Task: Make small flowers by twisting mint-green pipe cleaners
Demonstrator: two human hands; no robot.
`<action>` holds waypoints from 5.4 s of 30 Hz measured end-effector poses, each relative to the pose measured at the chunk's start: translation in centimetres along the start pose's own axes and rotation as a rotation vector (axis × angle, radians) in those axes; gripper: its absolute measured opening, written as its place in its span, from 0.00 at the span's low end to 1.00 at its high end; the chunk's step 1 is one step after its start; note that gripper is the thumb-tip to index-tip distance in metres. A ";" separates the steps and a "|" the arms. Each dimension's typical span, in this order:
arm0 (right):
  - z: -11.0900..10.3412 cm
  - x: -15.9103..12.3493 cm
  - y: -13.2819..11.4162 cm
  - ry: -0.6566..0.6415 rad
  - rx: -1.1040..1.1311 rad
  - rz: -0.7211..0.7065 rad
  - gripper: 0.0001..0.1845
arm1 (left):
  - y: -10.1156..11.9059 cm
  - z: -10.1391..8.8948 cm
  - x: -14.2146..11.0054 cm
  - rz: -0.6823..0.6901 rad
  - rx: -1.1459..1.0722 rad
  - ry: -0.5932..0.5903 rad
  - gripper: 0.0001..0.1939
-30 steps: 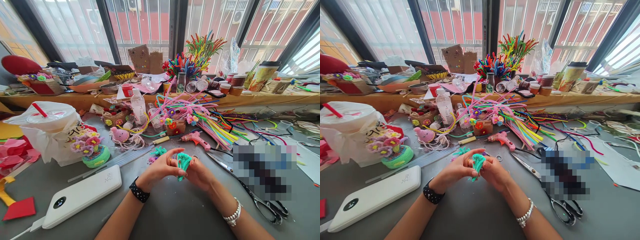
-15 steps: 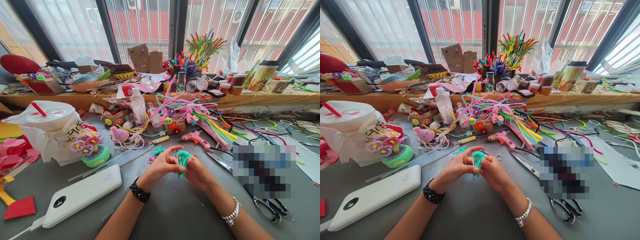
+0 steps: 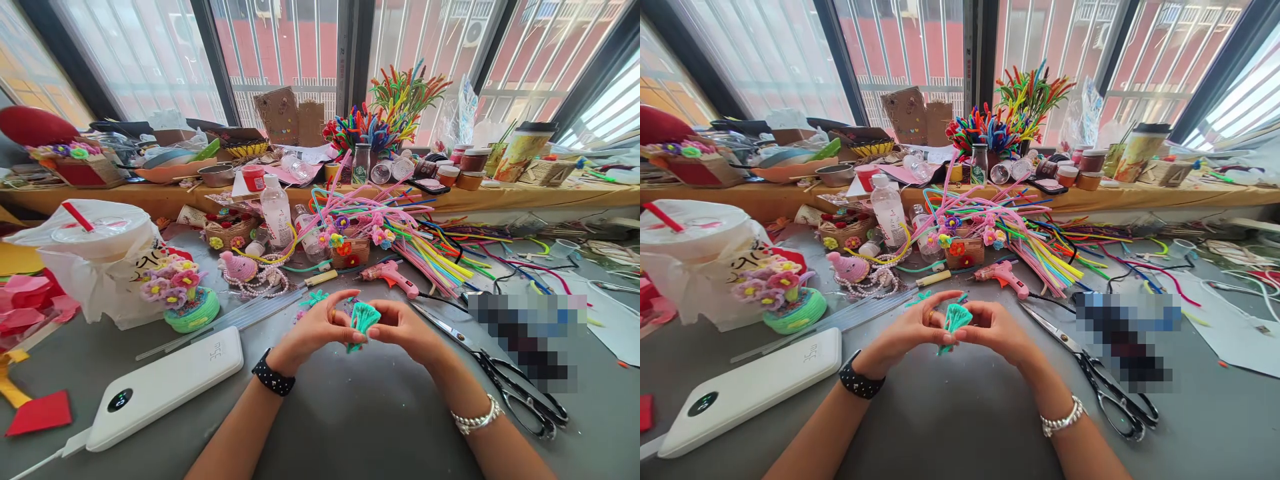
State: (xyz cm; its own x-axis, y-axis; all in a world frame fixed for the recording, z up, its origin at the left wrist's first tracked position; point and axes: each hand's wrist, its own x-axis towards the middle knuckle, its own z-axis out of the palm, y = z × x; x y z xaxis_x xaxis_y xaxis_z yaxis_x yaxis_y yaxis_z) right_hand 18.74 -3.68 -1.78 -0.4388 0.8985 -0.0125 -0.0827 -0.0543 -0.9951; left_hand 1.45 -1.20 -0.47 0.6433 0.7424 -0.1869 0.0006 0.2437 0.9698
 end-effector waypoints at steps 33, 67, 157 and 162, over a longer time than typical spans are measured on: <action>0.2 1.3 1.8 0.409 -0.433 -0.106 0.12 | -0.9 0.5 0.4 0.373 0.963 0.543 0.08; 1.5 1.5 1.7 0.630 0.249 -0.171 0.12 | -1.8 2.0 1.4 0.150 0.132 0.400 0.07; -0.9 -0.4 -1.3 0.204 -0.181 0.031 0.11 | -2.2 1.5 1.4 0.001 -0.135 0.150 0.17; -0.6 -0.3 -1.0 0.245 -0.266 0.000 0.10 | -2.4 1.8 1.2 0.136 0.065 0.159 0.13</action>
State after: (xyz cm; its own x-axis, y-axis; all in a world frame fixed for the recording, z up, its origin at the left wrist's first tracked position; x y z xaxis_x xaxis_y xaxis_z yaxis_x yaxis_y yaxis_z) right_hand 19.44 -3.63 -0.84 -0.2089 0.9779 -0.0040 0.1675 0.0318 -0.9854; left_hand 3.59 -2.05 -2.74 0.5118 0.8561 -0.0712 -0.0252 0.0978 0.9949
